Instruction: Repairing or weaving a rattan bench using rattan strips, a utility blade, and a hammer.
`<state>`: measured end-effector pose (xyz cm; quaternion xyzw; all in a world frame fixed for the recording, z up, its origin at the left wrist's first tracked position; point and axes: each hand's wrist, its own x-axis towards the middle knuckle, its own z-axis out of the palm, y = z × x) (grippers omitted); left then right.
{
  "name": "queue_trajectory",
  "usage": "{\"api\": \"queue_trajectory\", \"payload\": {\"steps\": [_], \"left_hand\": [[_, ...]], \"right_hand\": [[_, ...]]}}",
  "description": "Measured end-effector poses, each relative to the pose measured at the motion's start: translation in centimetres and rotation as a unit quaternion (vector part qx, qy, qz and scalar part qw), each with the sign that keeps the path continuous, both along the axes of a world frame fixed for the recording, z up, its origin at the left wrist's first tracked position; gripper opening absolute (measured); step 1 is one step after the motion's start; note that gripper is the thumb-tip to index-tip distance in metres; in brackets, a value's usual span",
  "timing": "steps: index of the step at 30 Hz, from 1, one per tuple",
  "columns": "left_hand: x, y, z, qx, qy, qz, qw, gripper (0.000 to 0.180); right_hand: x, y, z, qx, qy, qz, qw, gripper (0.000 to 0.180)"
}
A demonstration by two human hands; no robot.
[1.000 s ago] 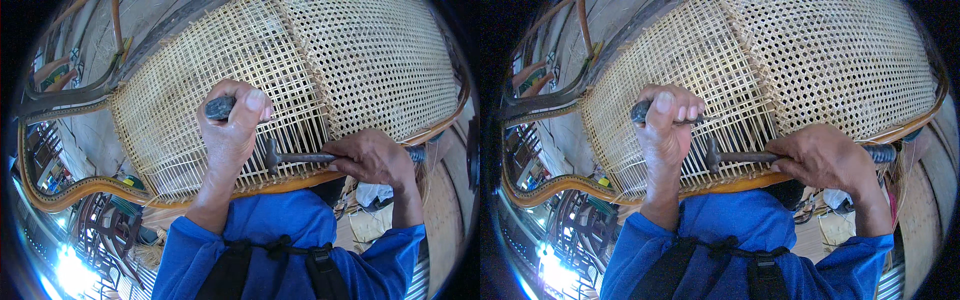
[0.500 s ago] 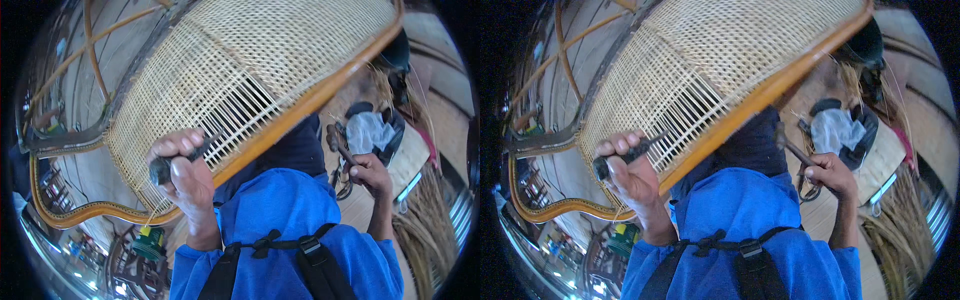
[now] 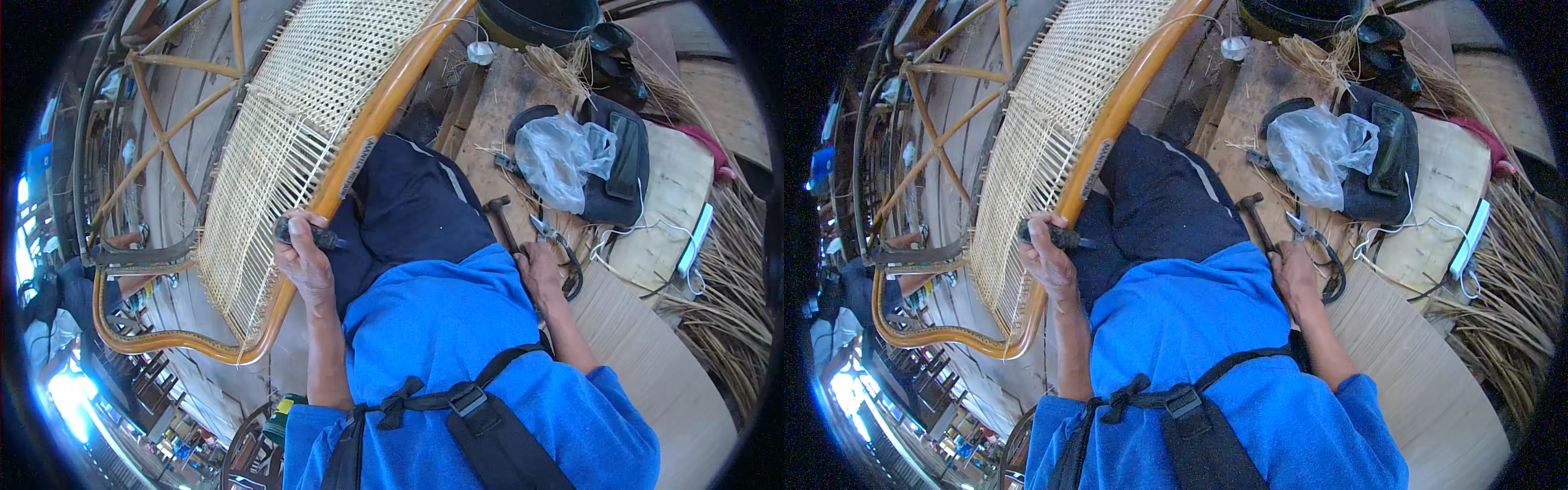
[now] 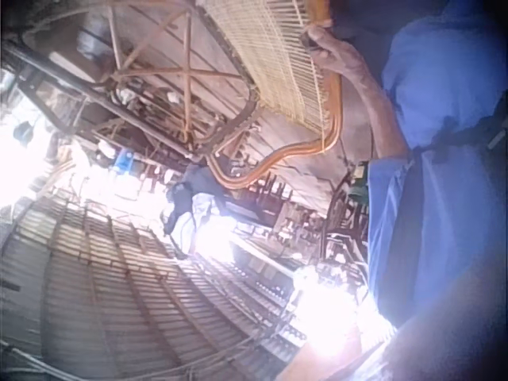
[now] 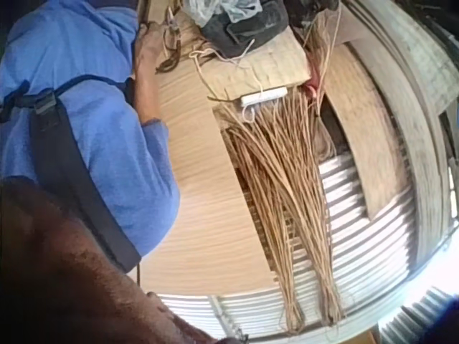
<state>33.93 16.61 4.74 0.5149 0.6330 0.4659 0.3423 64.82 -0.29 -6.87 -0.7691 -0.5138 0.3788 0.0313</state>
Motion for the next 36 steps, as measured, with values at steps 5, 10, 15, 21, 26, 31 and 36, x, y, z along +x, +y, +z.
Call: {"api": "queue_trajectory", "payload": {"steps": [5, 10, 15, 21, 26, 31, 36], "left_hand": [[0.8, 0.9, -1.2, 0.066, -0.012, 0.065, 0.996, 0.027], [1.0, 1.1, -1.5, 0.033, 0.060, 0.089, 0.994, 0.033], [0.1, 0.5, -1.8, 0.028, 0.103, 0.027, 0.994, 0.021], [2.6, -0.3, 1.9, 0.123, 0.274, -0.184, 0.936, 0.028], [1.7, -2.0, 1.2, 0.078, 0.387, -0.267, 0.879, 0.054], [-2.9, -4.3, 1.9, -0.022, 0.418, -0.148, 0.896, 0.059], [-8.7, -8.8, 0.4, -0.105, 0.483, 0.029, 0.869, 0.062]], "right_hand": [[0.8, 7.7, 3.0, 0.107, 0.126, -0.020, 0.986, 0.019], [-3.5, 17.8, 1.9, 0.199, 0.282, 0.121, 0.931, 0.021], [-8.9, 20.6, 5.6, -0.202, 0.607, 0.097, 0.763, 0.030], [-14.2, 18.0, 6.9, -0.345, 0.713, -0.125, 0.598, 0.049], [-14.1, 17.8, 7.5, -0.332, 0.726, -0.218, 0.562, 0.036], [-14.3, 18.7, 6.4, -0.310, 0.729, -0.206, 0.574, 0.033], [-12.8, 18.4, 5.8, -0.222, 0.752, -0.228, 0.578, 0.032]]}}
